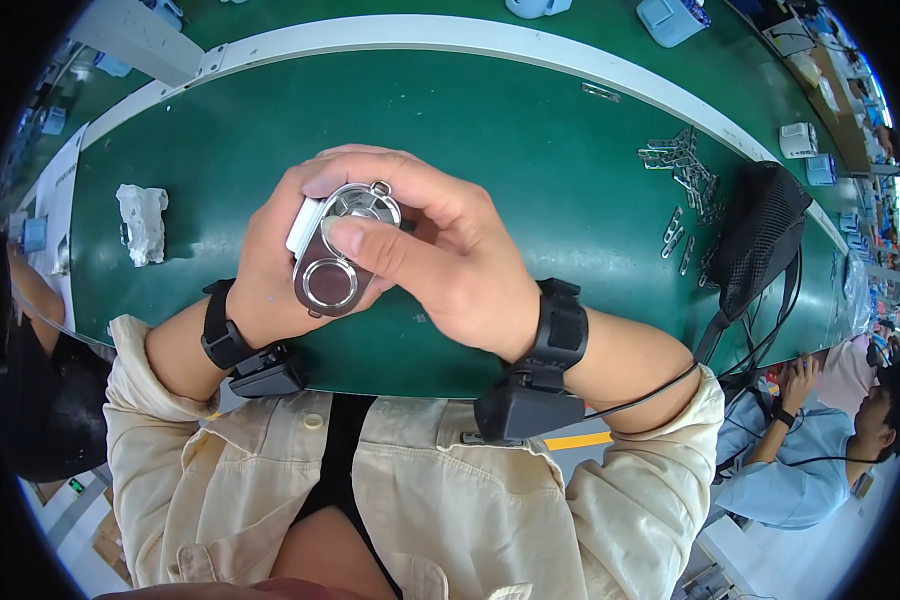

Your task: The person picks up a blue and white device, inserts a small white component into a slot on top, and presses it down. After repeating this process on several devices, the person places each finished unit back onto the assembly line.

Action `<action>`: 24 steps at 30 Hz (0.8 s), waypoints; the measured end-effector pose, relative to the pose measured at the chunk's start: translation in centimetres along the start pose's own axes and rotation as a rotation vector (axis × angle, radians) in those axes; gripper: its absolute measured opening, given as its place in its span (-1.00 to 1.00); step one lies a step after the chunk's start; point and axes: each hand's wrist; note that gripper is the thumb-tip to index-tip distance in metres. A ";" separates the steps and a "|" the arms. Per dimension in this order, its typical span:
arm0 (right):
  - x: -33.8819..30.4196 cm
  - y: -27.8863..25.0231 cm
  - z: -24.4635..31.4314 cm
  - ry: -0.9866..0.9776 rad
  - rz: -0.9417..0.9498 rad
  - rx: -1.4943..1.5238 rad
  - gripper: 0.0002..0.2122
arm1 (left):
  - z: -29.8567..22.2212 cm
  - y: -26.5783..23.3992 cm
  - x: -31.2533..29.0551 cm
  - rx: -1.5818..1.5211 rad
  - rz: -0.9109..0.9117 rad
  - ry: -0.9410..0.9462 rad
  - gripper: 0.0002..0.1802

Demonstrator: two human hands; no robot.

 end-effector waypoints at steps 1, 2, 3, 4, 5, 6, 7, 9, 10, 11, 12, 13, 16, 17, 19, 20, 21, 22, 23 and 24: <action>0.0 0.2 0.0 -0.032 -0.030 -0.045 -0.65 | 0.1 -0.1 0.1 0.021 0.009 0.019 -0.30; 0.0 0.3 0.0 -0.034 -0.029 -0.051 -0.65 | 0.1 -0.2 0.1 0.042 0.017 0.038 -0.26; 0.1 0.4 0.1 -0.027 -0.038 -0.046 -0.64 | 0.1 -0.2 0.1 0.064 0.025 0.057 -0.22; 0.2 0.4 0.2 -0.019 -0.047 -0.040 -0.63 | 0.1 -0.2 0.1 0.062 0.021 0.061 -0.22; 0.3 0.4 0.3 -0.011 -0.057 -0.035 -0.62 | 0.1 -0.2 0.0 0.075 0.009 0.067 -0.23; 0.3 0.3 0.3 -0.013 -0.056 -0.040 -0.62 | 0.0 -0.1 -0.1 0.089 -0.002 0.072 -0.23; 0.5 0.2 0.4 -0.007 -0.028 -0.016 -0.61 | 0.0 -0.2 -0.1 0.106 -0.014 0.075 -0.23; 0.7 -0.1 0.4 0.006 0.026 0.034 -0.59 | 0.0 -0.3 -0.2 0.088 -0.013 0.075 -0.23; 0.7 -0.2 0.4 0.007 0.030 0.034 -0.59 | 0.0 -0.3 -0.2 0.068 -0.009 0.072 -0.23; 0.7 -0.3 0.3 -0.011 0.053 0.029 -0.58 | 0.0 -0.4 -0.3 0.049 -0.004 0.069 -0.23; 0.7 -0.5 0.4 -0.028 0.075 0.022 -0.57 | 0.0 -0.4 -0.3 0.048 -0.007 0.068 -0.23; 0.7 -0.7 0.4 -0.045 0.096 0.015 -0.56 | 0.1 -0.4 -0.2 0.047 -0.002 0.068 -0.23; 1.0 -1.4 0.0 -0.068 0.112 -0.012 -0.55 | 0.2 -0.3 -0.1 0.045 0.005 0.065 -0.23; 0.9 -1.5 -0.1 -0.080 0.118 -0.023 -0.54 | 0.2 -0.3 -0.1 0.024 -0.010 0.044 -0.26; 0.8 -1.3 -0.1 -0.057 0.082 -0.020 -0.54 | 0.1 -0.2 0.0 -0.019 -0.040 0.005 -0.30; 0.7 -1.1 0.0 -0.039 0.046 -0.020 -0.55 | 0.0 -0.2 0.0 -0.020 -0.041 0.005 -0.30; 0.6 -0.9 0.2 -0.022 0.009 -0.021 -0.55 | -0.2 -0.2 0.1 -0.018 -0.040 -0.005 -0.31; 0.5 -0.7 0.2 -0.027 0.006 -0.030 -0.55 | -0.3 -0.2 0.2 -0.019 -0.036 -0.010 -0.32; 0.3 -0.4 0.2 0.003 0.010 0.008 -0.55 | -0.5 -0.2 0.3 -0.021 -0.034 -0.012 -0.32; 0.6 -0.8 0.3 0.018 0.013 0.032 -0.56 | -0.3 -0.1 0.7 -0.034 -0.036 0.019 -0.32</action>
Point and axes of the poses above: each hand's wrist, its own x-axis towards the middle knuckle, its own y-axis out of the palm, z = x × y, and after that the axes turned 8 degrees about -z, right-handed
